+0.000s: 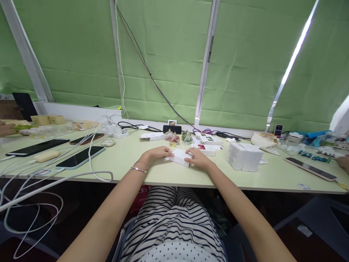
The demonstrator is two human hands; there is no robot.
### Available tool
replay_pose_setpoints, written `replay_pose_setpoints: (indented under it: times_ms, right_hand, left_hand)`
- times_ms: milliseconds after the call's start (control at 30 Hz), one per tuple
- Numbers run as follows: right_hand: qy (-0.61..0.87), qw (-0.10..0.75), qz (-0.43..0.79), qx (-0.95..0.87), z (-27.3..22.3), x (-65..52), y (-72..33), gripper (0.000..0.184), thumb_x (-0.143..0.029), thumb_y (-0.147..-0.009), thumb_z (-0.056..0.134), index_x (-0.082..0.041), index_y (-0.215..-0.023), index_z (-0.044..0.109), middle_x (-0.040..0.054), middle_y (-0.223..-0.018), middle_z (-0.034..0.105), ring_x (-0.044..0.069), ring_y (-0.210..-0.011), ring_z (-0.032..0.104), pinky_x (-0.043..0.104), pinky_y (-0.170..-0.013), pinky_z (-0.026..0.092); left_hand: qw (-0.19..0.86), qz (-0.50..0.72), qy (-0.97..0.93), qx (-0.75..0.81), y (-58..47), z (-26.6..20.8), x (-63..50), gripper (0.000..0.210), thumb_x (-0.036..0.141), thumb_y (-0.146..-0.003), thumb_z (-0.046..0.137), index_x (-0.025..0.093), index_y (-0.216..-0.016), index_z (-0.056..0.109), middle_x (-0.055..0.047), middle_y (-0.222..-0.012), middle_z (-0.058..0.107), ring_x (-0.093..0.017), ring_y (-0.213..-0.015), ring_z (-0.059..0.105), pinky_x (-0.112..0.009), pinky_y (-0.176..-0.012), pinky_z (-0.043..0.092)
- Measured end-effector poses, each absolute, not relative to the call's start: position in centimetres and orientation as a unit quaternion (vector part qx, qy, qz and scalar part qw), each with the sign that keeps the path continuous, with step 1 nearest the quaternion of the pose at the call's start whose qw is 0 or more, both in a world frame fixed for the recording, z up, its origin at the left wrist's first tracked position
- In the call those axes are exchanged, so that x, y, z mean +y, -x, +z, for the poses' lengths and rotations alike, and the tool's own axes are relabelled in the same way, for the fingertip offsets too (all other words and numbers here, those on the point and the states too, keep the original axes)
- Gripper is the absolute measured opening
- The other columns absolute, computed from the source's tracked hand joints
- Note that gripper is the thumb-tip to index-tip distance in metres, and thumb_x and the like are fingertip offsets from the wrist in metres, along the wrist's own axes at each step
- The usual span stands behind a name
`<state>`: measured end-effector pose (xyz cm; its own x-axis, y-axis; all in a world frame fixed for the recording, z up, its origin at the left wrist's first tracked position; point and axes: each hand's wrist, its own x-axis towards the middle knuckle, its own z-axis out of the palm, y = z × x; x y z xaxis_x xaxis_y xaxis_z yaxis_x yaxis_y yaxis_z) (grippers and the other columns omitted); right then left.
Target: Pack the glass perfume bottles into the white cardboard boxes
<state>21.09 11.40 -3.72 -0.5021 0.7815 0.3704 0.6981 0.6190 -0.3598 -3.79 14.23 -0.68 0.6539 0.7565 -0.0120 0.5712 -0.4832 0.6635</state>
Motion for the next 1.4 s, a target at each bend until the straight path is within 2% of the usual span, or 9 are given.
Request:
replay_pose_setpoints:
  times_ms: [233, 500, 867, 1067, 1233, 1400]
  right_hand:
    - [0.423, 0.259, 0.089, -0.864, -3.8, 11.4, -21.1, 0.037, -0.046, -0.080, 0.052, -0.020, -0.105, 0.054, 0.0080, -0.108, 0.051, 0.022, -0.104, 0.045, 0.039, -0.092, 0.035]
    - [0.424, 0.245, 0.155, -0.858, -3.5, 11.0, -21.5, 0.051, -0.047, -0.071, 0.062, -0.019, -0.113, 0.050, 0.0089, -0.117, 0.046, 0.022, -0.103, 0.049, 0.036, -0.089, 0.040]
    - [0.423, 0.267, 0.247, -0.830, -4.0, 11.7, -22.2, 0.058, -0.040, -0.065, 0.069, -0.023, -0.116, 0.050, 0.0074, -0.123, 0.044, 0.019, -0.101, 0.052, 0.036, -0.091, 0.043]
    - [0.453, 0.281, 0.258, -0.806, -4.3, 12.2, -22.2, 0.085, -0.039, -0.061, 0.072, -0.020, -0.134, 0.031, 0.0132, -0.133, 0.038, 0.024, -0.110, 0.050, 0.039, -0.094, 0.042]
    - [0.461, 0.296, 0.238, -0.802, -4.4, 12.2, -22.1, 0.089, -0.044, -0.057, 0.074, -0.020, -0.133, 0.036, 0.0132, -0.134, 0.039, 0.028, -0.116, 0.045, 0.041, -0.096, 0.040]
    - [0.454, 0.300, 0.242, -0.803, -4.7, 12.5, -22.1, 0.089, -0.046, -0.058, 0.073, -0.019, -0.133, 0.034, 0.0143, -0.134, 0.040, 0.027, -0.114, 0.048, 0.040, -0.096, 0.040]
  left_hand:
    - [0.347, 0.131, -0.855, 0.363, 4.3, -0.9, 15.0, 0.028, 0.040, -0.062, 0.066, 0.013, -0.060, 0.056, 0.000, -0.066, 0.053, -0.011, -0.062, 0.045, -0.023, -0.061, 0.033]
    - [0.337, 0.150, -0.852, 0.370, 4.3, -1.0, 14.9, 0.024, 0.036, -0.061, 0.066, 0.013, -0.062, 0.056, 0.001, -0.065, 0.054, -0.011, -0.061, 0.046, -0.023, -0.060, 0.033]
    - [0.299, 0.173, -0.853, 0.390, 4.2, -1.0, 14.6, 0.025, 0.037, -0.059, 0.066, 0.014, -0.062, 0.057, 0.001, -0.062, 0.053, -0.013, -0.061, 0.048, -0.023, -0.057, 0.034]
    - [0.291, 0.169, -0.853, 0.399, 4.2, -1.0, 14.6, 0.024, 0.036, -0.060, 0.064, 0.014, -0.063, 0.058, 0.000, -0.063, 0.055, -0.013, -0.062, 0.049, -0.024, -0.059, 0.034]
    - [0.281, 0.164, -0.850, 0.414, 4.1, -0.7, 14.3, 0.021, 0.033, -0.060, 0.064, 0.014, -0.064, 0.058, 0.001, -0.064, 0.055, -0.013, -0.063, 0.048, -0.024, -0.060, 0.033]
    - [0.287, 0.156, -0.847, 0.420, 4.1, -0.6, 14.2, 0.021, 0.034, -0.060, 0.063, 0.014, -0.064, 0.057, 0.001, -0.061, 0.054, -0.012, -0.061, 0.046, -0.024, -0.059, 0.032]
